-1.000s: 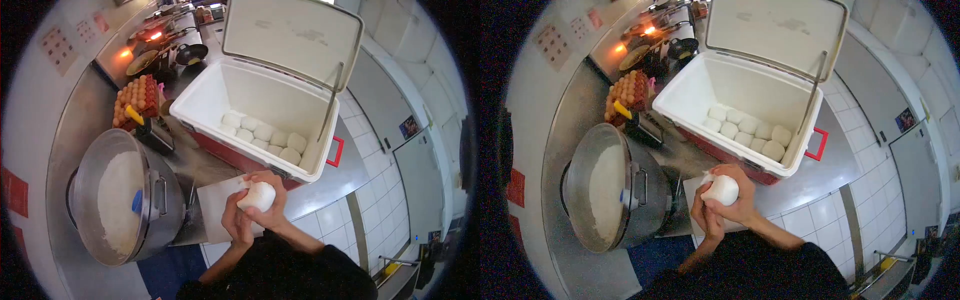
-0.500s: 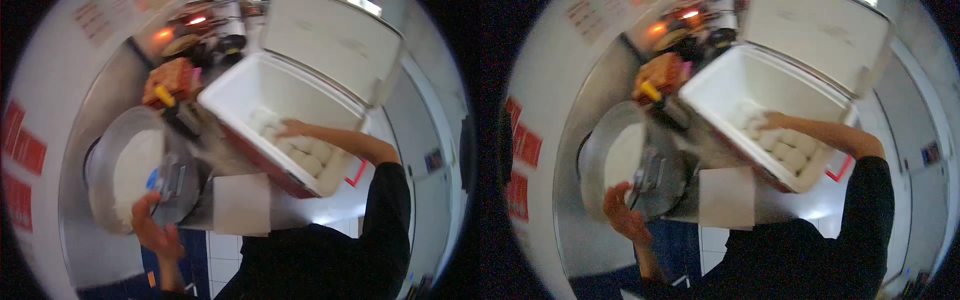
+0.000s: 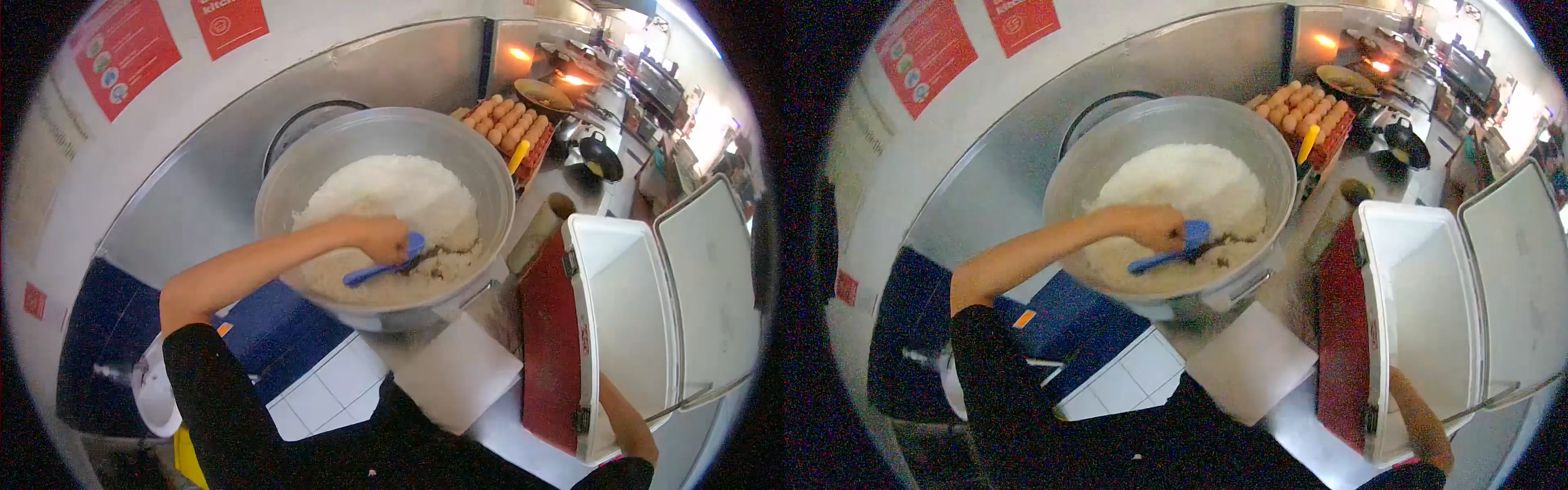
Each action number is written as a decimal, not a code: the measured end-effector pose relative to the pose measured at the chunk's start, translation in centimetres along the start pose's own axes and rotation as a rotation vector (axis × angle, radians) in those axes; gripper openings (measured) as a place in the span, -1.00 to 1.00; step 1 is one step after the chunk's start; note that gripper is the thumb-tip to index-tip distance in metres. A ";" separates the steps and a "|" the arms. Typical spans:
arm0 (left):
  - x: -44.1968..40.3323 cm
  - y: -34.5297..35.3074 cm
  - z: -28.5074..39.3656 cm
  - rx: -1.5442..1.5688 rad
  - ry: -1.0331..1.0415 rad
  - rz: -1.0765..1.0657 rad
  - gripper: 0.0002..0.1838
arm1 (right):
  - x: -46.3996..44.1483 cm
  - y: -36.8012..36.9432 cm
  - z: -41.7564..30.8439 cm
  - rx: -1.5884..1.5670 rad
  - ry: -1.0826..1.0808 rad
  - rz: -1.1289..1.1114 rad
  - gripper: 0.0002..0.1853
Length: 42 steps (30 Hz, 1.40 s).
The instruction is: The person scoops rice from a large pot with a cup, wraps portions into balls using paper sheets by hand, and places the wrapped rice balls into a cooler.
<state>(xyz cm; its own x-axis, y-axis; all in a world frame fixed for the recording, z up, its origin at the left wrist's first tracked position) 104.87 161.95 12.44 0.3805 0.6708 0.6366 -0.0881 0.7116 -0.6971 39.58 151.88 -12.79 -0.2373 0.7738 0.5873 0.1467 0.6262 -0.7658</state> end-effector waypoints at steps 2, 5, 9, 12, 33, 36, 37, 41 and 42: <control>-3.1 1.4 -0.7 0.144 0.170 -0.012 -0.76 | 1.5 0.4 0.0 -0.049 0.030 0.012 -0.27; -5.2 3.6 -1.6 -0.295 0.142 0.003 -0.81 | 3.9 0.6 -0.6 -0.116 0.058 0.030 -0.31; -4.4 3.3 -1.9 -0.502 -0.036 0.181 -0.72 | 6.2 -0.6 -1.6 -0.204 0.037 0.086 -0.36; -5.1 2.8 -4.6 -0.569 -0.257 0.318 -0.49 | 6.2 -2.6 -2.9 -0.280 -0.040 0.156 -0.40; -1.2 -0.9 -16.1 -0.053 -0.237 0.257 -0.73 | 12.8 -13.6 -25.6 -0.290 -0.379 0.490 -0.64; -0.8 0.7 -14.1 0.107 -0.123 0.122 -0.74 | 13.4 -13.7 -26.0 -0.278 -0.374 0.493 -0.67; -0.5 1.1 -12.9 0.245 -0.070 0.062 -0.76 | 13.4 -13.6 -25.9 -0.277 -0.373 0.499 -0.67; 0.3 0.9 -8.1 0.614 -0.396 -0.125 -0.71 | 12.8 -13.2 -25.3 -0.313 -0.375 0.447 -0.70; -1.5 1.7 -8.7 0.421 -0.092 0.016 -0.69 | 12.7 -13.4 -25.3 -0.309 -0.419 0.464 -0.69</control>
Point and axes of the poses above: each hand's wrist, its own x-axis away from the middle knuckle, its own y-axis out of the palm, z = x × y, the point moved 2 cm from there along -x, towards the middle knuckle, and after that the axes turned 12 degrees about -z, right-handed, at the moved point
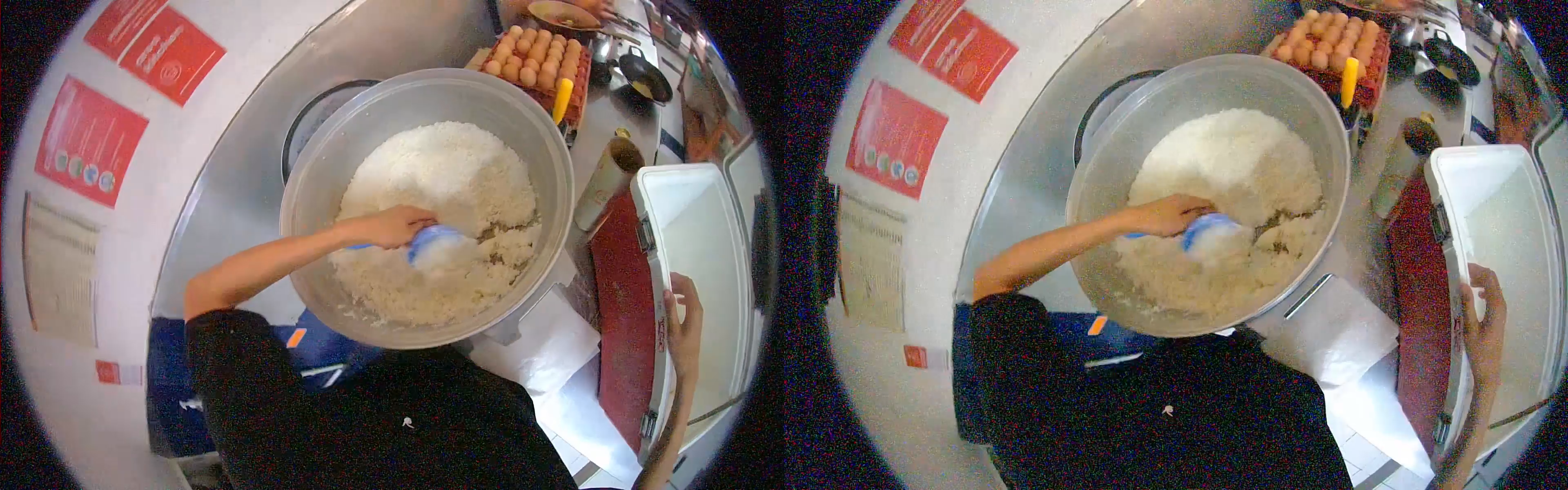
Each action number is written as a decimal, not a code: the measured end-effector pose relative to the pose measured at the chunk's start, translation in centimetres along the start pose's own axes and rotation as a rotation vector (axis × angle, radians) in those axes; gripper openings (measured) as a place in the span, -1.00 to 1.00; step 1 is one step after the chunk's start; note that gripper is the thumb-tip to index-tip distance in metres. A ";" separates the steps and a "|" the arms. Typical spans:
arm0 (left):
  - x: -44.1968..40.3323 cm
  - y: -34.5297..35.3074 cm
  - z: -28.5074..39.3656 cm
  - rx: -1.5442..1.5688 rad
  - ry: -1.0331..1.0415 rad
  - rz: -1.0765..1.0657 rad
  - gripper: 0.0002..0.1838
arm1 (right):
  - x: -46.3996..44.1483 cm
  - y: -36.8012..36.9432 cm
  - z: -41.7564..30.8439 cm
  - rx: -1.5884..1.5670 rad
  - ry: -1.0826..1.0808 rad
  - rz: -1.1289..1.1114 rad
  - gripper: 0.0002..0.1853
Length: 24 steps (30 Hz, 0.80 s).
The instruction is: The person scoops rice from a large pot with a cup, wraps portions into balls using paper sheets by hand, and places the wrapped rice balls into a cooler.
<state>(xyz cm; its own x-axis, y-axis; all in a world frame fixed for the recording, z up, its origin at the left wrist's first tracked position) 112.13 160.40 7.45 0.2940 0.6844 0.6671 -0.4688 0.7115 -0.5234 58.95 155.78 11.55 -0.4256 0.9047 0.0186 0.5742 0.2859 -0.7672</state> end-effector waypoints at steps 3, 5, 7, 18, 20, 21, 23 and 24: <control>-3.1 4.2 2.5 -0.345 0.223 -0.016 -0.68 | 0.0 0.7 1.2 -0.040 0.001 0.061 -0.69; -4.4 5.5 3.5 -0.290 0.341 0.023 -0.68 | -0.6 0.4 0.9 -0.044 0.006 0.007 -0.68; -3.9 6.4 3.9 -0.260 0.460 0.035 -0.68 | -0.5 0.8 0.3 -0.059 -0.011 0.037 -0.69; -1.5 3.4 2.9 0.290 0.167 -0.238 -0.63 | 0.0 0.4 -1.5 0.067 -0.003 0.127 -0.80; -2.5 4.6 4.2 0.122 0.265 -0.149 -0.63 | 0.1 0.6 -1.0 0.144 0.011 0.139 -0.81; 0.1 4.4 7.1 0.104 0.234 -0.125 -0.62 | 0.3 0.6 -0.5 0.210 0.027 0.146 -0.82; 0.5 4.5 5.5 0.126 0.291 -0.221 -0.63 | 0.8 0.3 0.0 0.358 0.050 0.144 -0.81; 0.8 4.1 4.4 0.157 0.315 -0.311 -0.63 | 1.0 0.0 -0.1 0.351 0.055 0.169 -0.81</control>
Point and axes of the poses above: each hand's wrist, its own x-axis away from the middle knuckle, its own y-axis out of the palm, z = x × y, the point moved 2 cm from there along -x, towards the middle knuckle, and after that the axes turned 12 degrees about -z, right-handed, at the moved point
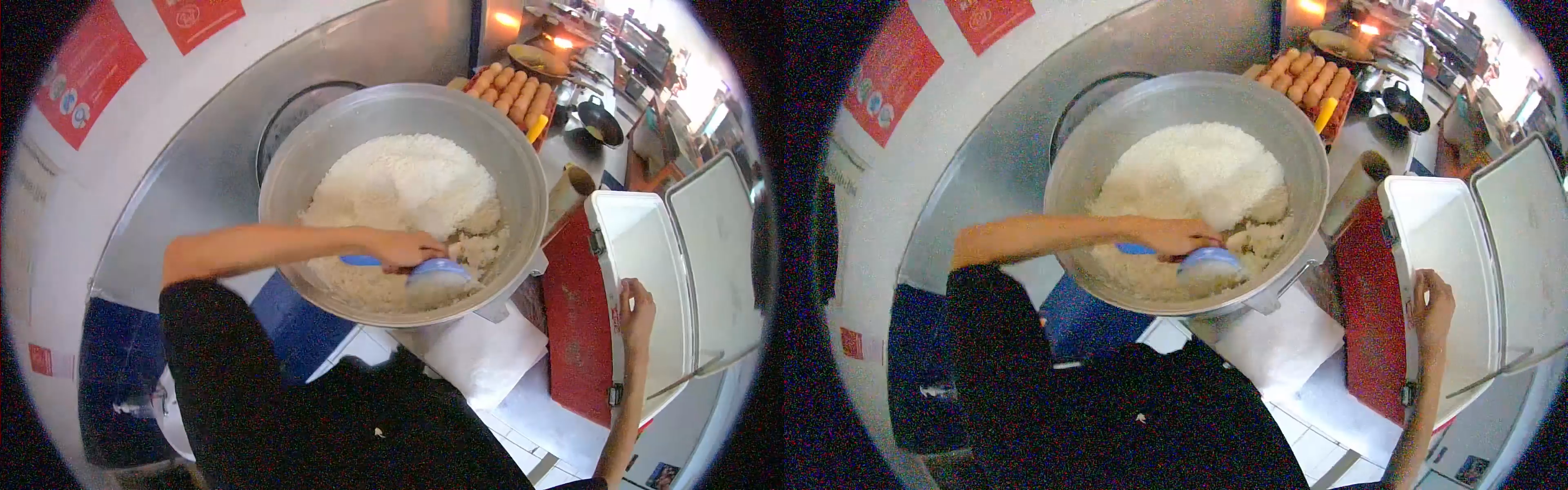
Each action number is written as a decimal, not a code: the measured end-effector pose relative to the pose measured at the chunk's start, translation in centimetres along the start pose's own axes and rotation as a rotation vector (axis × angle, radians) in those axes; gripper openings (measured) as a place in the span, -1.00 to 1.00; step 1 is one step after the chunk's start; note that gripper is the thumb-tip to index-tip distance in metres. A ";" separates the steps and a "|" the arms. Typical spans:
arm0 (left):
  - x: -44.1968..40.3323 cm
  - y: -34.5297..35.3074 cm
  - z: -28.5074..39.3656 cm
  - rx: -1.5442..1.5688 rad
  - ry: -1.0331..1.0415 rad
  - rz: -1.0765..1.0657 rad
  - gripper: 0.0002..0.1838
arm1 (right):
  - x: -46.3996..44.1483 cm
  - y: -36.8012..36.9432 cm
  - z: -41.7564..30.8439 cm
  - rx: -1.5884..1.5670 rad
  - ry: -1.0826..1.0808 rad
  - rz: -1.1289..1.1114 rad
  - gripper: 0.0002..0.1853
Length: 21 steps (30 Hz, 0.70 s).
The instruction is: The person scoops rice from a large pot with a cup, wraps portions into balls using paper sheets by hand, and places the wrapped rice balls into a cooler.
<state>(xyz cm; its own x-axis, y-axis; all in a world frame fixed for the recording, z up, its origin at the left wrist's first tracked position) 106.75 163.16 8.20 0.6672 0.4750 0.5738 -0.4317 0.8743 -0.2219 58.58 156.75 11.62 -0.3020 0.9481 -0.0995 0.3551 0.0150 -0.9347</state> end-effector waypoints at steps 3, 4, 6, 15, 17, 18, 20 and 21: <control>6.1 1.0 3.4 0.315 -0.122 0.105 -0.67 | 0.2 0.3 -1.1 0.305 -0.122 0.088 -0.74; 8.1 1.4 4.4 0.296 -0.126 0.104 -0.67 | 1.1 0.8 -3.0 0.298 -0.111 0.102 -0.74; 10.0 2.3 6.0 0.530 -0.030 0.208 -0.73 | 4.5 2.0 -8.2 0.005 -0.218 0.191 -0.73; -6.9 20.9 11.9 1.451 1.176 -0.148 -0.63 | 25.7 27.8 -8.7 -0.281 0.063 -0.373 -0.59; -14.0 26.4 7.2 1.848 0.906 -0.117 -0.59 | 28.8 30.5 -7.3 -0.279 0.063 -0.305 -0.52; -17.2 29.0 3.6 2.046 0.706 -0.036 -0.58 | 30.3 31.1 -7.0 -0.261 -0.008 -0.254 -0.45; -22.5 32.1 -2.3 1.794 0.435 0.200 -0.55 | 31.3 31.4 -5.9 -0.272 -0.018 -0.252 -0.43; -23.4 33.1 -5.4 1.652 0.508 0.257 -0.52 | 31.3 32.1 -5.4 -0.285 -0.063 -0.210 -0.46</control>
Point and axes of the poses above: each hand's wrist, its own x-axis away from the middle knuckle, its own y-axis out of the palm, z = x × y, the point moved 2 cm from there along -x, towards the middle knuckle, and after that the axes turned 12 degrees about -z, right-handed, at the moved point
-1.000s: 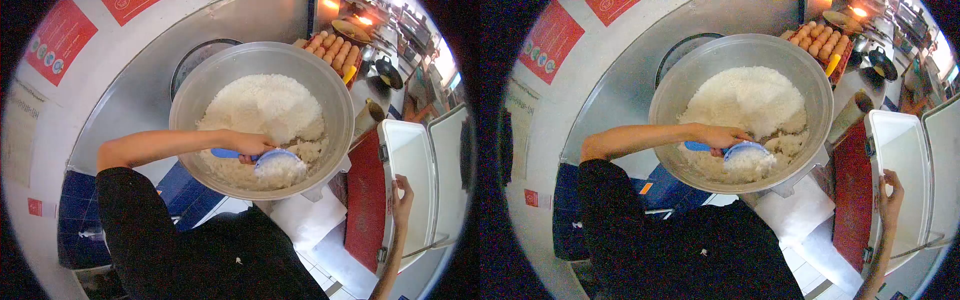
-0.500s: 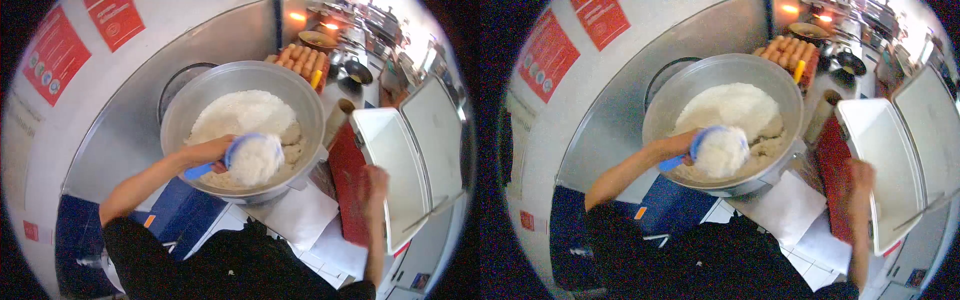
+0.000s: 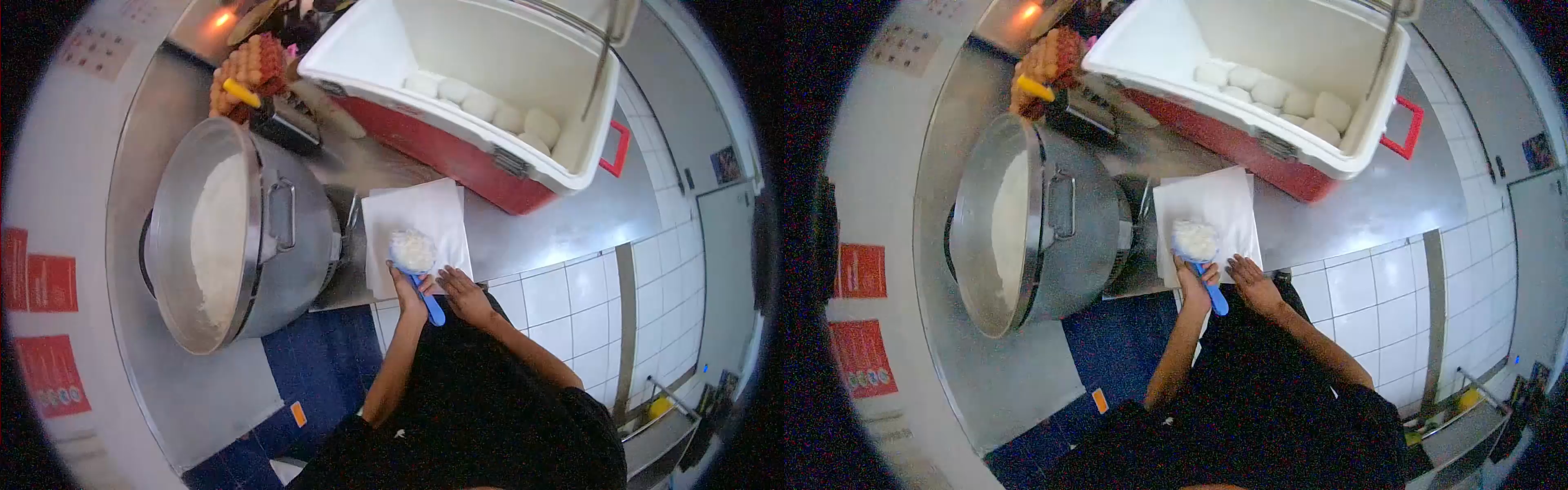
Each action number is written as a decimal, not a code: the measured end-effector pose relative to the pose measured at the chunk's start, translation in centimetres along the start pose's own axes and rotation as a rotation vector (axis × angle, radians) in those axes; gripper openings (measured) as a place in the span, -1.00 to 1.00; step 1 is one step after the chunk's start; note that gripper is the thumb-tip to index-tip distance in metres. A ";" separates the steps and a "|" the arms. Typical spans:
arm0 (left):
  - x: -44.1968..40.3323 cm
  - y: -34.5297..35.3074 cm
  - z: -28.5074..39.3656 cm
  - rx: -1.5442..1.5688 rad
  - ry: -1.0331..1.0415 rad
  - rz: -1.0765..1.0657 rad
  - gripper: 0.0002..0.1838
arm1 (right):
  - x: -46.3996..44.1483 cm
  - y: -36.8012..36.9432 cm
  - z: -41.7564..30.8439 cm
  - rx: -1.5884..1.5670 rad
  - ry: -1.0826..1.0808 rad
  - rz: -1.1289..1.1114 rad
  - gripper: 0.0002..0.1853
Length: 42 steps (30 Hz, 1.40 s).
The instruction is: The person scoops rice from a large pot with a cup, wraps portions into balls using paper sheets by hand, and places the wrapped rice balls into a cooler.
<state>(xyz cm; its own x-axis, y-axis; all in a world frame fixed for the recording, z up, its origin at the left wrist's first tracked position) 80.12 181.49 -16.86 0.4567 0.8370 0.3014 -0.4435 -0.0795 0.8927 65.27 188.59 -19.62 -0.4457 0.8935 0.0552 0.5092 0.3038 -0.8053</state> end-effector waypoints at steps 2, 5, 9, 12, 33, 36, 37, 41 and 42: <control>-1.6 0.8 -0.3 -0.874 0.318 0.201 -0.48 | 0.1 0.4 0.8 -0.037 -0.065 0.097 -0.57; -1.3 3.0 0.1 -1.935 0.581 0.308 -0.25 | -0.2 0.8 1.1 -0.056 -0.063 0.160 -0.60; -2.8 1.8 1.0 -2.241 0.143 0.252 -0.26 | -0.1 1.6 1.4 -0.096 -0.063 0.205 -0.58; -3.8 2.1 1.9 -2.296 0.053 0.269 -0.28 | -0.1 1.6 1.4 -0.097 -0.058 0.259 -0.55; 1.2 3.0 1.8 -1.860 0.458 0.371 -0.56 | 1.1 -0.9 -0.3 -0.086 -0.032 0.182 -0.71; 0.7 5.7 2.9 -1.796 0.498 0.338 -0.58 | 0.0 -1.1 1.2 -0.147 -0.030 0.163 -0.70; 1.2 6.1 3.3 -1.759 0.541 0.320 -0.59 | 0.0 -0.8 1.4 -0.172 -0.026 0.131 -0.69; 6.9 15.6 8.4 -1.721 0.746 0.287 -0.47 | 0.5 -3.3 0.3 -0.045 -0.101 0.099 -0.68; 8.9 18.4 10.6 -1.915 0.930 0.356 -0.49 | 0.5 -3.3 0.4 -0.044 -0.103 0.089 -0.68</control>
<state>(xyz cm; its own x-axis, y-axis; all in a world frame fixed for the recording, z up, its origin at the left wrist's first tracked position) 84.21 181.76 5.79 0.0563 0.9137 -0.4026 -0.7006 -0.2511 -0.6679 63.00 187.90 -17.16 -0.4692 0.8796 -0.0782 0.5810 0.2408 -0.7775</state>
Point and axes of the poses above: each hand's wrist, its own x-axis away from the middle knuckle, its own y-axis out of the palm, z = x × y, the point moved 2 cm from there along -x, towards the middle knuckle, and after that the axes turned 12 degrees about -z, right-handed, at the moved point
